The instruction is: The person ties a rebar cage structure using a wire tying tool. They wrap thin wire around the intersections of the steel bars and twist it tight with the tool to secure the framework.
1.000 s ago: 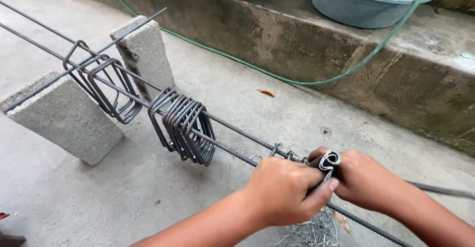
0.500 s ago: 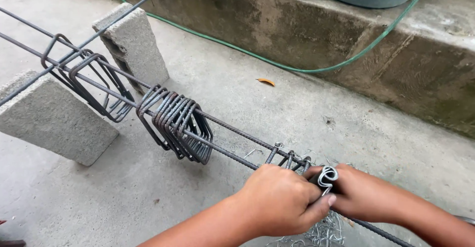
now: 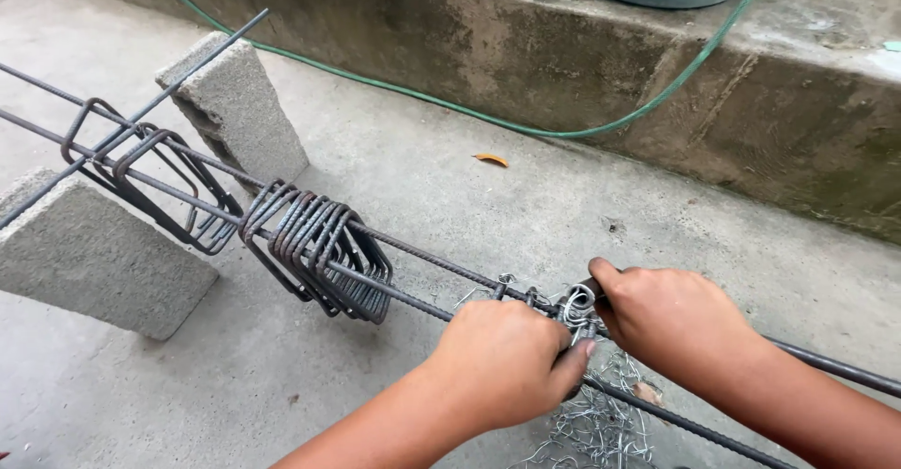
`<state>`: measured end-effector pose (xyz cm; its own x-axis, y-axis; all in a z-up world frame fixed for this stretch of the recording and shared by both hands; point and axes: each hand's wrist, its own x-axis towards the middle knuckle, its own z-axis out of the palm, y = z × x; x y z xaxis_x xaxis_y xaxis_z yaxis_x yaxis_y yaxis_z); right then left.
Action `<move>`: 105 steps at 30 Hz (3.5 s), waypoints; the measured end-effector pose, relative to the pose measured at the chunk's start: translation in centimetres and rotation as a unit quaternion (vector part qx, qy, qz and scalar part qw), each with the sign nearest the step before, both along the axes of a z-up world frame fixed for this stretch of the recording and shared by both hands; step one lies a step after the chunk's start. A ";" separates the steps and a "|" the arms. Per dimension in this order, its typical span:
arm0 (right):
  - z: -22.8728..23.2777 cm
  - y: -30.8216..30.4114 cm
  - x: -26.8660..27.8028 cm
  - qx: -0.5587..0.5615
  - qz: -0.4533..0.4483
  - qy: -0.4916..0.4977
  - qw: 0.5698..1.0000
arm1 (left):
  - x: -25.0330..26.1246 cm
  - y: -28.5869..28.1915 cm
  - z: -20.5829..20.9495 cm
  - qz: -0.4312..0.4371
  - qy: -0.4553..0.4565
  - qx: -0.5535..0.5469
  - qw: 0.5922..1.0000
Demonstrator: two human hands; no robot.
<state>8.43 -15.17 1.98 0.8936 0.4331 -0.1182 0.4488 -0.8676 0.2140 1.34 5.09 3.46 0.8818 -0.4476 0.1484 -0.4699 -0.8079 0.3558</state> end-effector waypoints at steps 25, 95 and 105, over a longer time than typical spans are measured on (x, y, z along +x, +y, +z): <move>1.1 -10.9 -3.7 0.279 -0.170 0.170 0.930 | -2.8 -13.1 0.4 -0.077 0.115 -0.091 0.986; 0.9 -7.9 0.0 0.324 -0.133 0.009 0.937 | -5.2 -8.9 -0.7 -0.021 0.174 -0.317 0.932; -0.2 -9.1 -1.4 0.599 -0.158 0.079 0.781 | -5.2 -9.9 -1.5 -0.051 0.193 -0.373 0.906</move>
